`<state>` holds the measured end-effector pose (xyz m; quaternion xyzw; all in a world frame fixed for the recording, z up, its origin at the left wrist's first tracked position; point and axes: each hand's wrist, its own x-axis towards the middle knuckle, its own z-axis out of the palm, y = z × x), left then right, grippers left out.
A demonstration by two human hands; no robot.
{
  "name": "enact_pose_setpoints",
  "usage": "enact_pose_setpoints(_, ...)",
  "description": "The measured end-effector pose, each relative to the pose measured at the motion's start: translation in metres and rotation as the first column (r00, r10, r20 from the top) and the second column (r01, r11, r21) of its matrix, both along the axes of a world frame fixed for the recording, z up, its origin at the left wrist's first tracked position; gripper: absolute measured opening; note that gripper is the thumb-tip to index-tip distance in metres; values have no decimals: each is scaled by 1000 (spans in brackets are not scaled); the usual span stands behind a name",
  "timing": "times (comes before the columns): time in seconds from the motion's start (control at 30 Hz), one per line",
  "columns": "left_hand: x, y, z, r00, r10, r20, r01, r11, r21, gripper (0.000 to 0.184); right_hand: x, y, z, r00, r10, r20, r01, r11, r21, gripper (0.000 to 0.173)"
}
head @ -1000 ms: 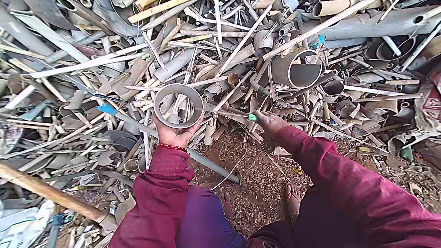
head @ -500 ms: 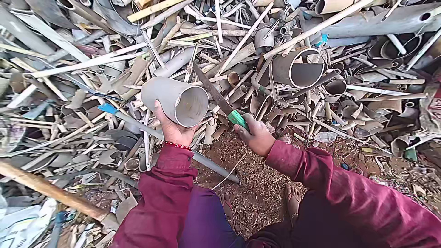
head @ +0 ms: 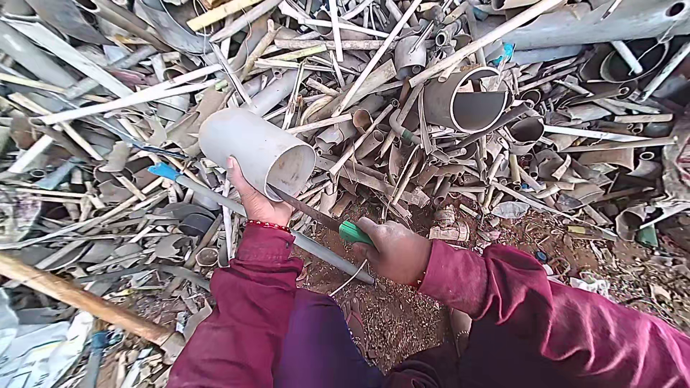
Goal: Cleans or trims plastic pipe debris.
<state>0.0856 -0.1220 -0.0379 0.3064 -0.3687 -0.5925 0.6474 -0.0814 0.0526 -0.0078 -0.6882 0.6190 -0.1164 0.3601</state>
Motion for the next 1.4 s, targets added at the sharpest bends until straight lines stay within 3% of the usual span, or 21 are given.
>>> enact_pose_setpoints(0.13, -9, 9, 2, 996, -85, -7, 85, 996, 0, 60, -7, -8, 6, 936, -178, -305, 162, 984, -78, 36)
enact_pose_setpoints(0.27, -14, 10, 0, 994, -104, -25, 105, 994, 9, 54, -14, -9, 3, 999, -38, -25, 37, 999, -39, 35)
enact_pose_setpoints(0.4, -15, 11, -1, 994, -109, 19, 108, 993, 46, 60, -16, -13, 0, 953, -188, -236, 177, 982, -68, 35)
enact_pose_setpoints(0.53, -16, 10, -4, 993, -114, 35, 113, 993, 37, 54, -13, -12, -2, 999, -48, 14, 47, 998, 30, 36)
enact_pose_setpoints(0.7, -17, 12, -3, 993, -106, 60, 98, 986, 135, 60, -15, -19, 1, 960, -153, -233, 161, 987, 16, 39)
enact_pose_setpoints(0.8, -18, 13, -3, 990, -98, 101, 83, 986, 145, 55, -11, -15, 1, 999, -42, -33, 43, 999, 25, 38)
enact_pose_setpoints(0.83, -18, 13, -3, 989, -98, 114, 78, 984, 163, 56, -9, -15, 2, 999, -35, -40, 36, 999, 23, 38)
enact_pose_setpoints(0.97, -19, 14, -4, 979, -124, 163, 86, 971, 222, 60, 2, -18, 4, 937, -226, -265, 240, 971, 20, 44)
enact_pose_setpoints(1.07, -24, 16, -5, 968, -147, 203, 105, 973, 204, 56, 6, -16, 7, 993, -105, -48, 110, 989, 97, 38)
enact_pose_setpoints(1.13, -24, 16, -6, 962, -154, 224, 104, 970, 222, 57, 8, -18, 10, 997, -83, 9, 81, 990, 119, 43)
enact_pose_setpoints(1.23, -26, 19, -5, 957, -165, 237, 100, 959, 265, 59, 10, -22, 9, 960, -236, -152, 246, 968, 56, 71)
enact_pose_setpoints(1.27, -27, 21, -5, 953, -172, 249, 103, 958, 268, 59, 10, -23, 8, 955, -249, -161, 257, 966, 31, 73)
enact_pose_setpoints(1.4, -28, 19, -9, 943, -175, 283, 86, 950, 302, 58, 4, -26, 9, 989, -148, -27, 149, 989, 11, 44)
